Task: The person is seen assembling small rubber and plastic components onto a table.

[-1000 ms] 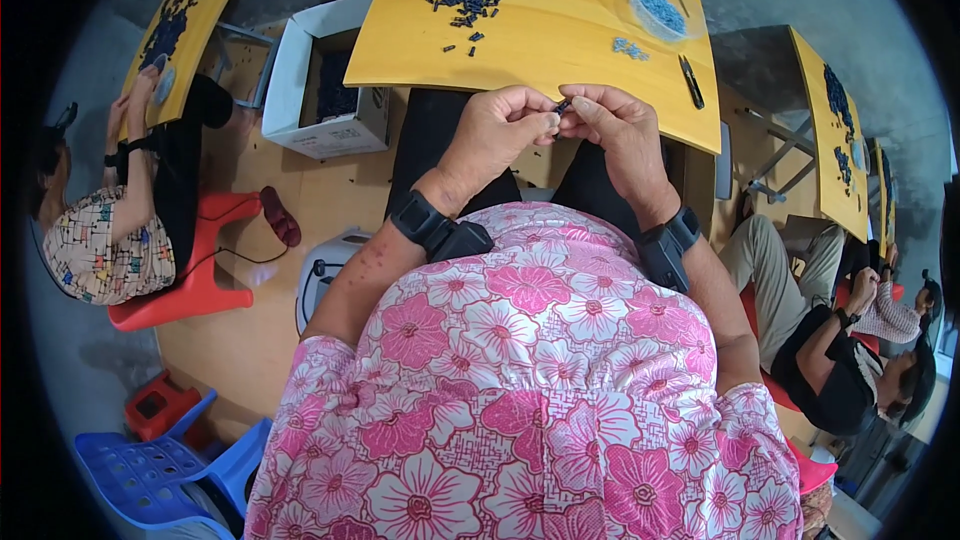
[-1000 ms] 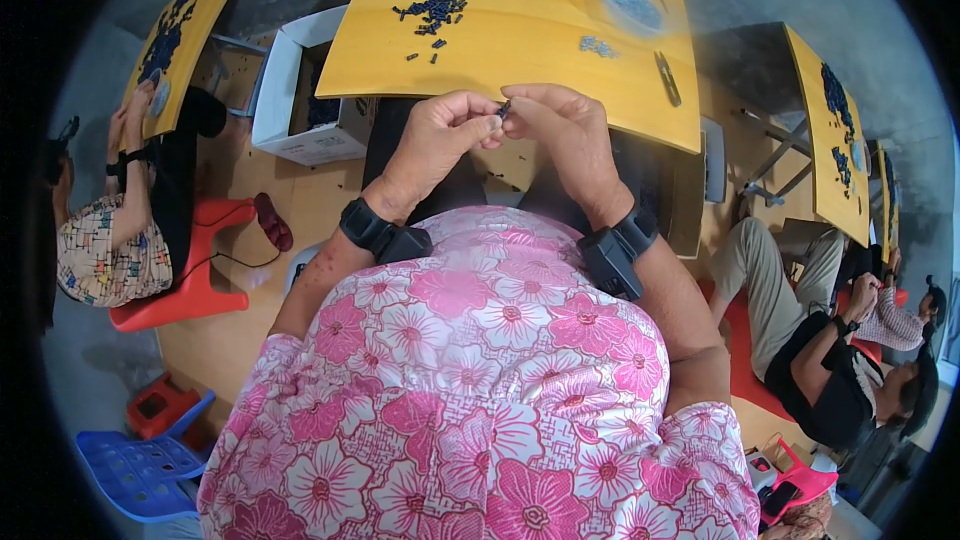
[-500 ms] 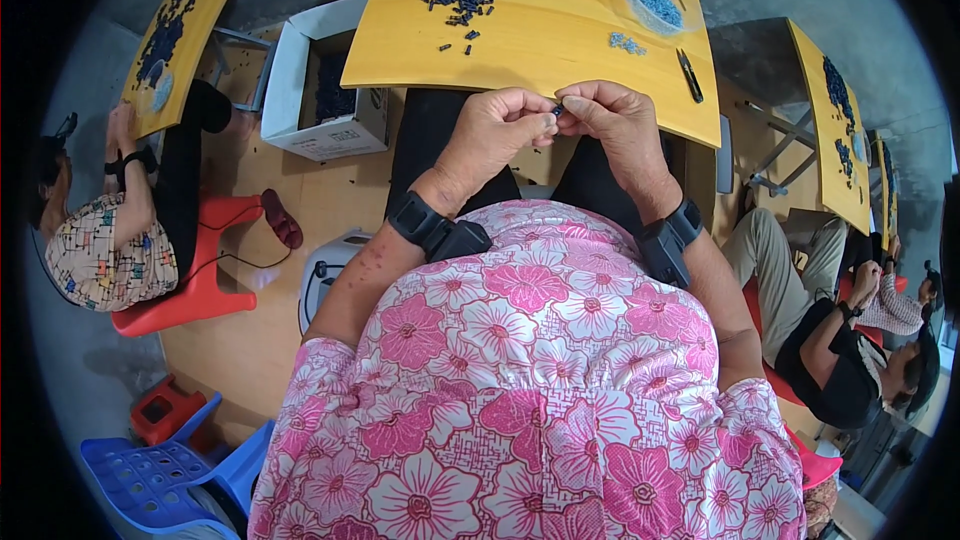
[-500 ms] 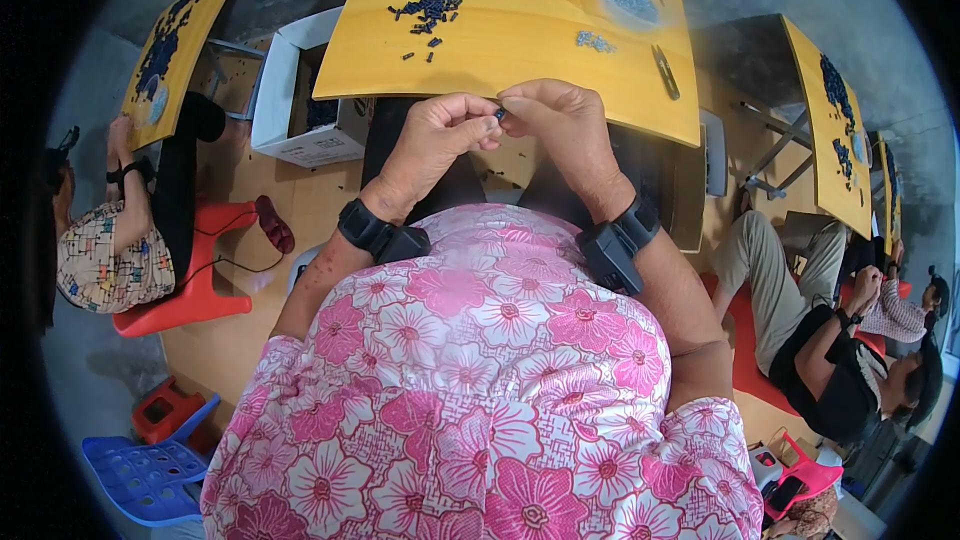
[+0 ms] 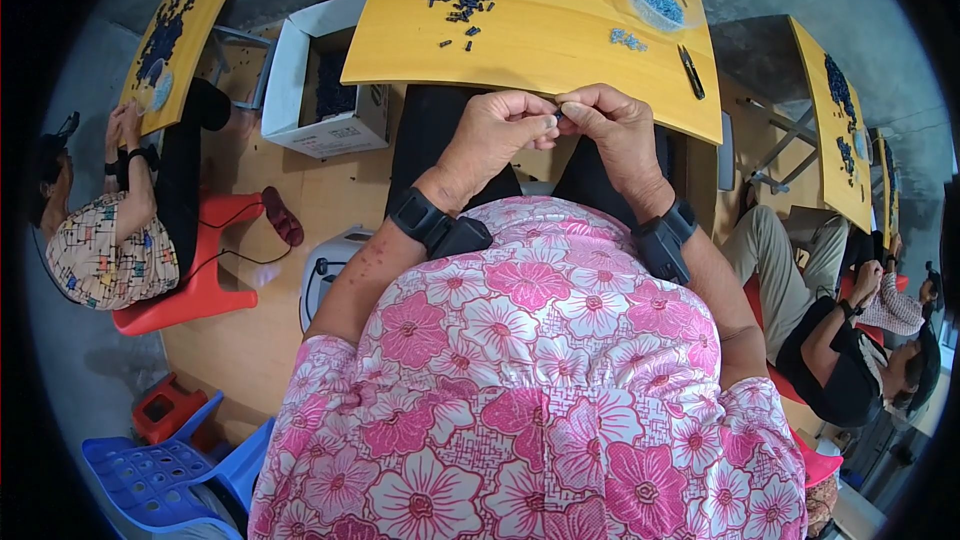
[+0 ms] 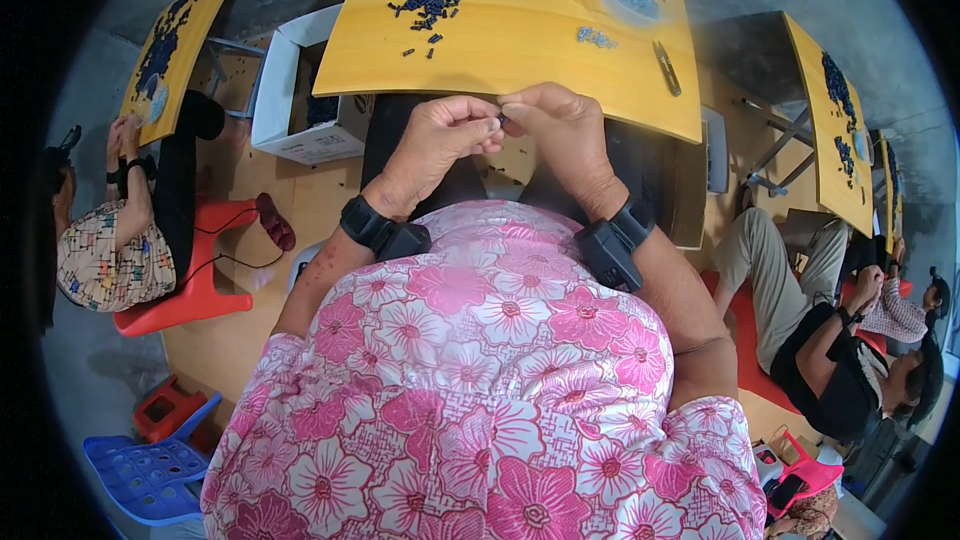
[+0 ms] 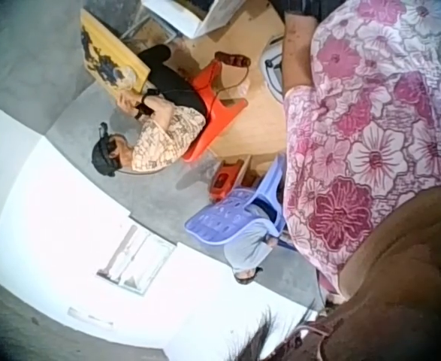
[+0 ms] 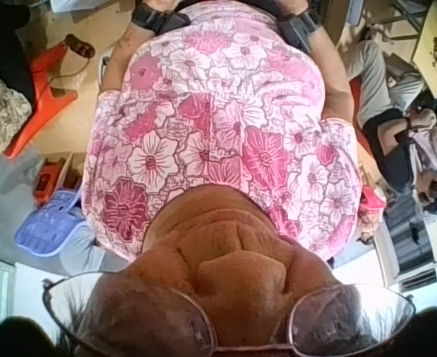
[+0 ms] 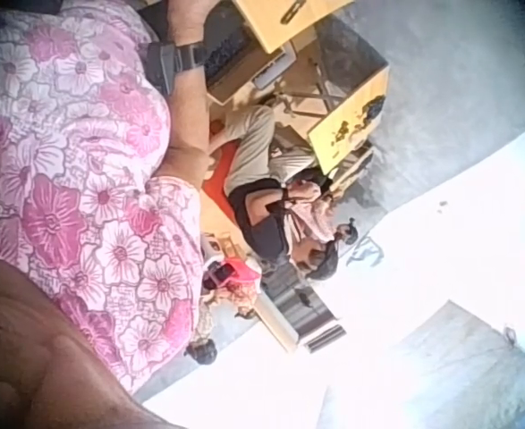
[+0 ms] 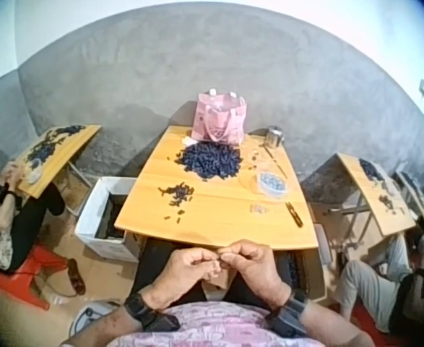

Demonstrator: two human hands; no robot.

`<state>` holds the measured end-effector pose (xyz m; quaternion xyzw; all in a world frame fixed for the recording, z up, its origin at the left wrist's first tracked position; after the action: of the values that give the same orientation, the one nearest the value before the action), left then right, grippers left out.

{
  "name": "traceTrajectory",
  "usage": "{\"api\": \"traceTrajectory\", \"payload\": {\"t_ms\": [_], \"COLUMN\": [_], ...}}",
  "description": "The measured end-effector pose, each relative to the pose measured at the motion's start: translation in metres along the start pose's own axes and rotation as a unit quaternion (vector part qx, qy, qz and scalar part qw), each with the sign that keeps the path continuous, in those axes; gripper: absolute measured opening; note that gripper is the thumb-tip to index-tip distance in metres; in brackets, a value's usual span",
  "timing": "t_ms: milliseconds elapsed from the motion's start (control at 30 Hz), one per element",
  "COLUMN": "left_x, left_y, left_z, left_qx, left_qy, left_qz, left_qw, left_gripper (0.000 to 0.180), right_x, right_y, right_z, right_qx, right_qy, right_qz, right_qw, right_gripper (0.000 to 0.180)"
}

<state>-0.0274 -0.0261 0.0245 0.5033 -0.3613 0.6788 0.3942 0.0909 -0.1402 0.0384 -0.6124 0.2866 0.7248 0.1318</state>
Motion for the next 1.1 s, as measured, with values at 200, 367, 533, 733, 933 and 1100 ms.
{"api": "traceTrajectory", "payload": {"t_ms": [200,367,533,733,933,1100], "left_x": [-0.001,0.004,-0.002,0.001,0.007,0.006], "left_y": [-0.002,-0.003,-0.004,-0.003,-0.005,-0.006], "left_z": [0.001,0.005,-0.001,-0.002,0.000,-0.003], "left_qx": [-0.008,0.009,-0.007,0.005,0.031,0.028], "left_qy": [-0.010,-0.002,-0.010,-0.005,-0.031,-0.065], "left_qz": [0.004,-0.007,-0.024,-0.031,0.005,0.055], "left_qw": [1.000,1.000,1.000,1.000,0.999,0.996], "left_gripper": [0.015,0.016,0.017,0.017,0.016,0.016], "right_x": [0.006,0.005,0.010,0.011,0.014,0.005], "right_y": [0.001,0.003,0.004,0.000,-0.001,-0.001], "right_z": [-0.001,0.001,0.001,0.001,-0.002,0.006], "right_qx": [0.010,0.015,0.003,-0.032,-0.065,-0.105], "right_qy": [0.002,0.007,-0.050,-0.078,-0.066,-0.105], "right_qz": [-0.028,-0.085,0.012,0.043,0.127,0.159], "right_qw": [1.000,0.996,0.999,0.996,0.988,0.976], "right_gripper": [0.006,0.006,0.012,0.021,0.036,0.040]}}
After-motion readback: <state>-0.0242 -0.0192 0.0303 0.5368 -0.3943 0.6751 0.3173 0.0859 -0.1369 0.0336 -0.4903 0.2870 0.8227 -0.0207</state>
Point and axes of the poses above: each hand's wrist, its own y-axis away from the middle knuckle, its own z-axis out of the palm, x = y × z, the point moved 3 cm from there along -y, towards the middle knuckle, and after that the axes turned 13 degrees about z, right-handed, at the moved point
